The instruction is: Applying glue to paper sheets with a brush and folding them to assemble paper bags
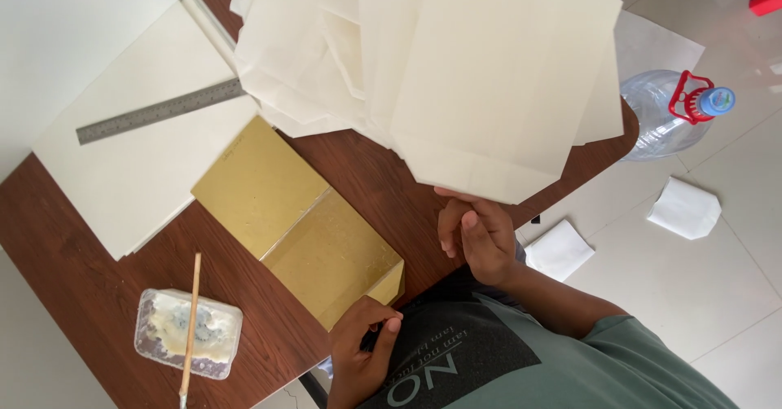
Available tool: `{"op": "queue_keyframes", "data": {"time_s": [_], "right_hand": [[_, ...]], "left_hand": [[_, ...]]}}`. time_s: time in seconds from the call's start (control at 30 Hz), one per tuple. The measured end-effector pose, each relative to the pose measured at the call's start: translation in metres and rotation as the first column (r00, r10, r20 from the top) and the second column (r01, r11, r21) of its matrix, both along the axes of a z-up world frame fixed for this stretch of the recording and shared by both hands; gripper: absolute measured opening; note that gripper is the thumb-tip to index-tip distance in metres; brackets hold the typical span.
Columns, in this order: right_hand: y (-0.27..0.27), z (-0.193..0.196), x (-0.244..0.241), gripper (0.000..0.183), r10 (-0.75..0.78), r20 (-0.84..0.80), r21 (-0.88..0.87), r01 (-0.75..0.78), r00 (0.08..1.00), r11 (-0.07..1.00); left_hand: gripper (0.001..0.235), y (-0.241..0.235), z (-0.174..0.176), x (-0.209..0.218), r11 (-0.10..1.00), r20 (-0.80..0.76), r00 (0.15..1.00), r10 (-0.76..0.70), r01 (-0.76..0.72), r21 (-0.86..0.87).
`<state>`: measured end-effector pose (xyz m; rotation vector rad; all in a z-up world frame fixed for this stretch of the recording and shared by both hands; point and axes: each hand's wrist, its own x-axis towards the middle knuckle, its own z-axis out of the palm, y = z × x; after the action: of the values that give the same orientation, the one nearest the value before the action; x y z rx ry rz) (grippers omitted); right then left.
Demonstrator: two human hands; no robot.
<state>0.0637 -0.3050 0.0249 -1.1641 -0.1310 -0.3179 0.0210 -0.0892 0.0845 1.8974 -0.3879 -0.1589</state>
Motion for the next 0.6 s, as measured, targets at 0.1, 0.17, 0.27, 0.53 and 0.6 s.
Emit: {"op": "queue_keyframes", "data": {"time_s": [0.1, 0.17, 0.27, 0.53, 0.6], "right_hand": [[0.004, 0.003, 0.002, 0.064, 0.155, -0.07, 0.029, -0.153, 0.985, 0.988], [0.009, 0.015, 0.006, 0.055, 0.215, -0.113, -0.051, -0.222, 0.97, 0.974], [0.019, 0.023, 0.012, 0.037, 0.318, -0.247, -0.169, -0.363, 0.916, 0.916], [0.061, 0.063, 0.067, 0.023, 0.519, -0.216, -0.606, -0.53, 0.827, 0.593], [0.074, 0.079, 0.084, 0.021, 0.597, -0.211, -0.805, -0.484, 0.774, 0.344]], "left_hand": [[0.016, 0.017, -0.01, -0.014, 0.996, -0.142, 0.986, 0.086, -0.081, 0.043], [0.016, 0.023, -0.012, -0.016, 0.991, -0.105, 0.986, 0.129, -0.126, 0.035], [0.014, 0.032, -0.017, -0.016, 0.974, 0.074, 0.978, 0.197, -0.204, 0.101], [0.035, 0.057, -0.063, -0.016, 0.784, 0.493, 0.843, 0.214, -0.45, 0.428], [0.043, 0.06, -0.075, -0.018, 0.787, 0.407, 0.902, 0.146, -0.355, 0.505]]}}
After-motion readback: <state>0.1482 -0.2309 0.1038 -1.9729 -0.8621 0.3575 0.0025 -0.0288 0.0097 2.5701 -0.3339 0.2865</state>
